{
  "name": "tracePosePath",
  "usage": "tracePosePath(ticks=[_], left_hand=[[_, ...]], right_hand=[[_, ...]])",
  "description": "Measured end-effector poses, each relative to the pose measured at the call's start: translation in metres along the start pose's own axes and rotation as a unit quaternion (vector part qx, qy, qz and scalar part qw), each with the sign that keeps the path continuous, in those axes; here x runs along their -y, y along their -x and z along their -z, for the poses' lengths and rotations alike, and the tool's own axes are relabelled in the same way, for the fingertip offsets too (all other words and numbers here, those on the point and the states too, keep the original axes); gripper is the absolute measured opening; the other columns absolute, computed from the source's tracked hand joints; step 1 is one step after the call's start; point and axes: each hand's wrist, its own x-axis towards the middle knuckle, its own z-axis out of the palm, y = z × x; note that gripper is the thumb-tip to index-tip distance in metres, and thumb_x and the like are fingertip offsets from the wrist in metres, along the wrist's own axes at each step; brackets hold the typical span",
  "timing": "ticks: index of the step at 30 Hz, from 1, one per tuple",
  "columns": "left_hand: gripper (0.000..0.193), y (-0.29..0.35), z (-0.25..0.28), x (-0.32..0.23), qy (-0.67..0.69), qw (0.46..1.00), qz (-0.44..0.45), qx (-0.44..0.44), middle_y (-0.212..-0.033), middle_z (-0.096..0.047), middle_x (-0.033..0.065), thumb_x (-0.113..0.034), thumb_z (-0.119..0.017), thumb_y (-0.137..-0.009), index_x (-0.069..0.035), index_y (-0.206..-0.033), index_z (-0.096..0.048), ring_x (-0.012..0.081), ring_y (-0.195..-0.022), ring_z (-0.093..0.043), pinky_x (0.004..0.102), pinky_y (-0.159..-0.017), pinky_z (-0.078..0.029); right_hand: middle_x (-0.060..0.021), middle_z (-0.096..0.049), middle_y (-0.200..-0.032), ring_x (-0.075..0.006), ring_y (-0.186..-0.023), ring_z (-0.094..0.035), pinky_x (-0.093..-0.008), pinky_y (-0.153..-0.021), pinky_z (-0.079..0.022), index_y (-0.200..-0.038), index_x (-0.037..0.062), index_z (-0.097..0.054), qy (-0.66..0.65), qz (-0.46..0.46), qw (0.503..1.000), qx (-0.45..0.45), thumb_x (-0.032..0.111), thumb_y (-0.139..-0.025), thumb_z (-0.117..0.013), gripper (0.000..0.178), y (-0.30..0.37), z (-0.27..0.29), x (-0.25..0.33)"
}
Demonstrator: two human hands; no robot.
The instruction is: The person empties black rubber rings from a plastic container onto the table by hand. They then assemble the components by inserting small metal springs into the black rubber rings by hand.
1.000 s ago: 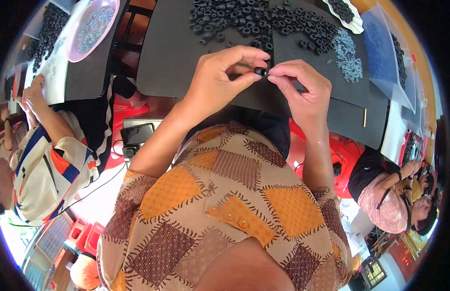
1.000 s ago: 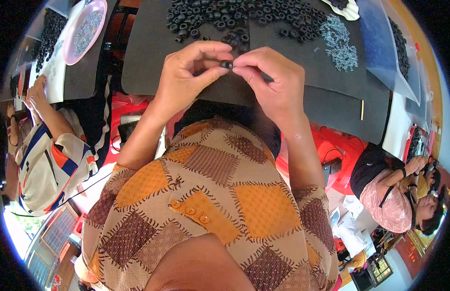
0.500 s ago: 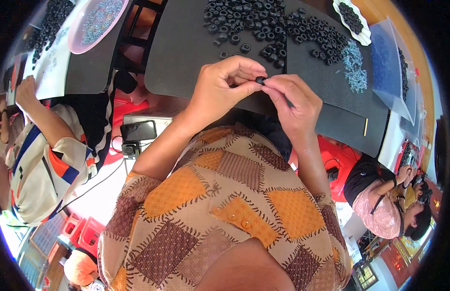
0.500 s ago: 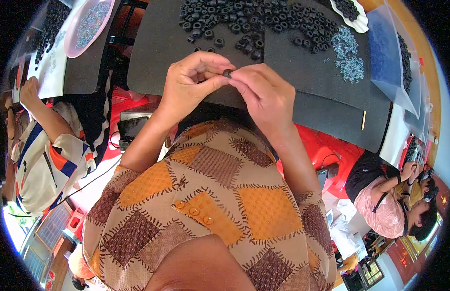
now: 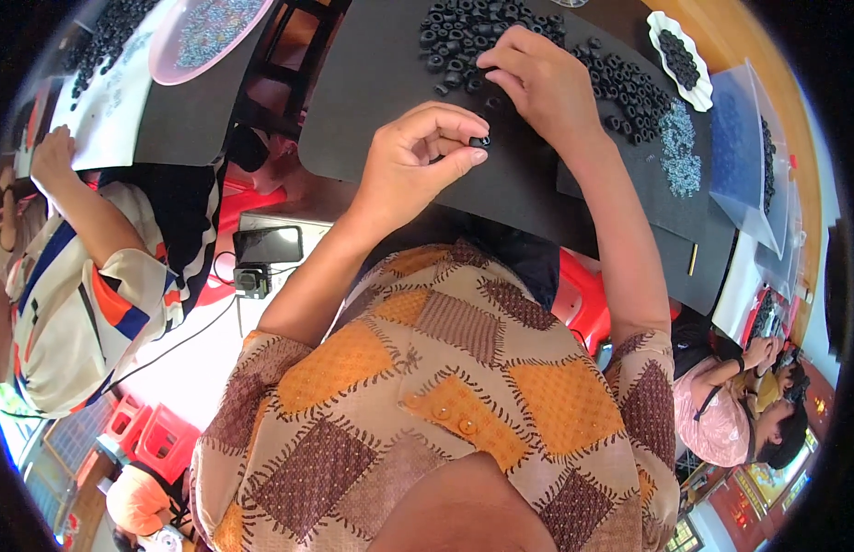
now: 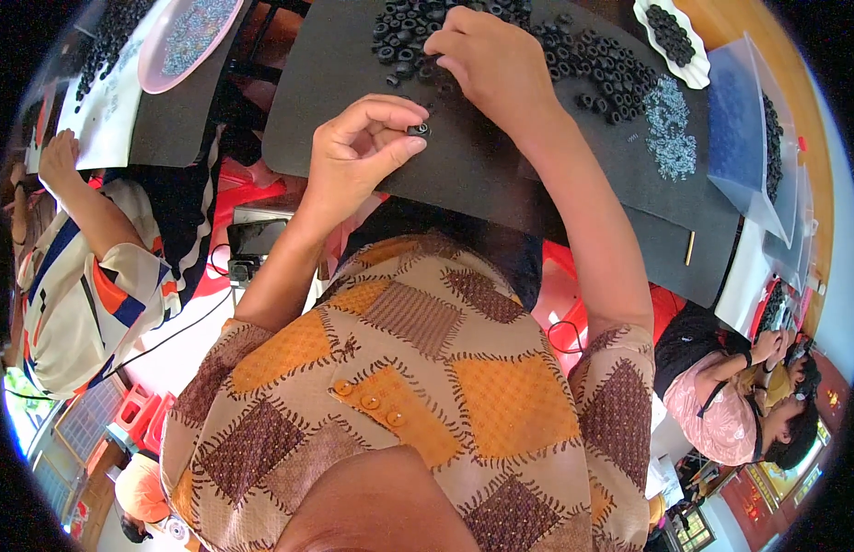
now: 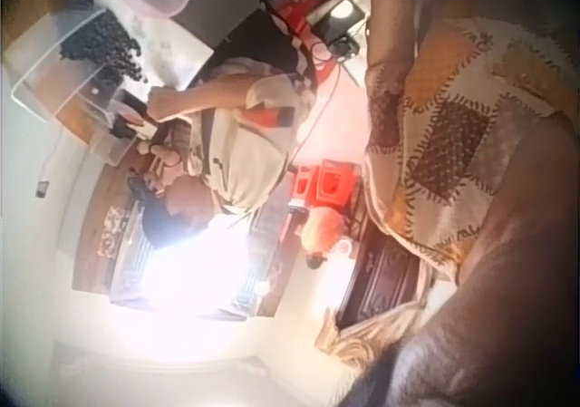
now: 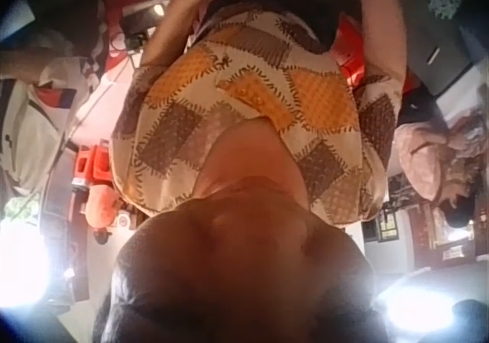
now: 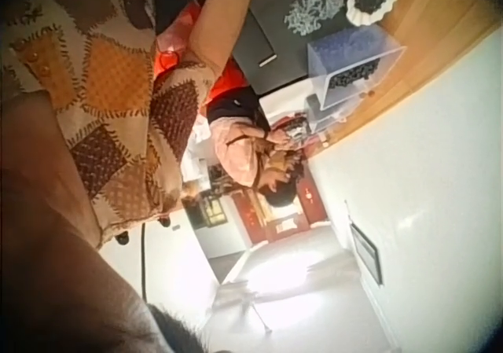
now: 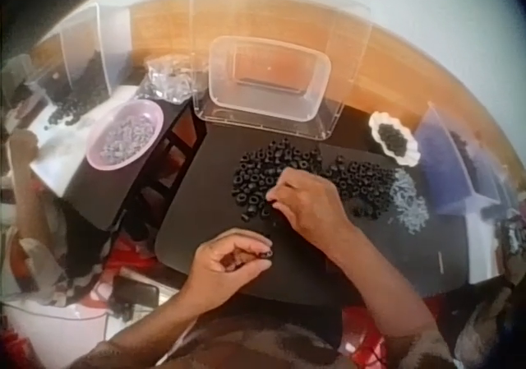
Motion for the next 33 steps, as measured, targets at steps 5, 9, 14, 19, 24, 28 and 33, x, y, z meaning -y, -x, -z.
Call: tracePosePath(ticks=[5, 9, 14, 19, 24, 28, 33], left_hand=[[0.024, 0.000, 0.004, 0.001, 0.047, 0.998, 0.050, -0.005, -0.101, -0.066, 0.0034, 0.006, -0.071, -0.086, 0.000, -0.108, -0.066, 0.0080, -0.091, -0.063, 0.0225, -0.081, -0.054], [0.024, -0.001, 0.007, 0.000, 0.091, 0.993, 0.077, -0.010, -0.102, -0.068, 0.0035, 0.005, -0.071, -0.087, 0.000, -0.110, -0.066, 0.0082, -0.094, -0.063, 0.0225, -0.083, -0.052], [0.025, -0.005, 0.006, -0.001, 0.083, 0.994, 0.066, -0.001, -0.105, -0.069, 0.0058, 0.004, -0.071, -0.087, 0.000, -0.112, -0.066, 0.0106, -0.095, -0.065, 0.0250, -0.086, -0.053], [0.027, -0.006, -0.002, -0.003, 0.070, 0.995, 0.073, 0.012, -0.104, -0.069, 0.0058, 0.004, -0.071, -0.087, -0.001, -0.113, -0.067, 0.0106, -0.095, -0.065, 0.0246, -0.086, -0.053], [0.024, -0.005, -0.009, -0.003, 0.051, 0.996, 0.068, 0.040, -0.108, -0.070, 0.0100, 0.005, -0.070, -0.087, 0.003, -0.111, -0.065, 0.0131, -0.096, -0.067, 0.0264, -0.087, -0.056], [0.024, -0.003, -0.014, -0.009, 0.043, 0.996, 0.066, 0.046, -0.108, -0.070, 0.0100, 0.004, -0.070, -0.087, 0.004, -0.111, -0.066, 0.0128, -0.096, -0.067, 0.0252, -0.085, -0.056], [0.018, -0.004, -0.020, -0.013, -0.058, 0.997, -0.026, 0.032, -0.101, -0.071, 0.0070, 0.004, -0.072, -0.085, 0.001, -0.103, -0.073, 0.0082, -0.085, -0.067, 0.0213, -0.073, -0.055]], right_hand=[[-0.0032, -0.063, -0.091, -0.0240, -0.084, -0.065, -0.0349, -0.070, -0.053, -0.098, 0.0092, -0.069, 0.037, 0.026, 0.999, 0.019, 0.009, -0.081, -0.072, 0.018, -0.007, -0.006, -0.006], [-0.0058, -0.067, -0.084, -0.0189, -0.075, -0.068, -0.0289, -0.070, -0.053, -0.099, 0.0068, -0.068, -0.126, -0.078, 0.988, -0.041, 0.007, -0.081, -0.074, 0.019, 0.006, 0.010, 0.003], [-0.0035, -0.070, -0.093, -0.0114, -0.082, -0.066, -0.0243, -0.073, -0.052, -0.096, 0.0030, -0.070, -0.384, -0.287, 0.877, -0.046, 0.002, -0.082, -0.076, 0.016, 0.054, 0.031, 0.038], [-0.0054, -0.071, -0.094, -0.0105, -0.086, -0.066, -0.0236, -0.076, -0.052, -0.092, -0.0013, -0.071, -0.440, -0.255, 0.858, -0.078, -0.006, -0.081, -0.074, 0.013, 0.069, 0.036, 0.057], [-0.0044, -0.071, -0.093, -0.0104, -0.082, -0.067, -0.0227, -0.073, -0.053, -0.092, -0.0001, -0.072, -0.430, -0.267, 0.857, -0.094, -0.005, -0.080, -0.075, 0.014, 0.072, 0.035, 0.058], [-0.0054, -0.072, -0.093, -0.0114, -0.080, -0.068, -0.0235, -0.070, -0.055, -0.088, 0.0006, -0.072, -0.403, -0.243, 0.875, -0.117, -0.004, -0.078, -0.076, 0.012, 0.076, 0.035, 0.059], [-0.0076, -0.073, -0.090, -0.0144, -0.079, -0.069, -0.0248, -0.067, -0.056, -0.085, 0.0012, -0.072, -0.306, -0.163, 0.928, -0.135, -0.003, -0.076, -0.078, 0.011, 0.076, 0.037, 0.060]])
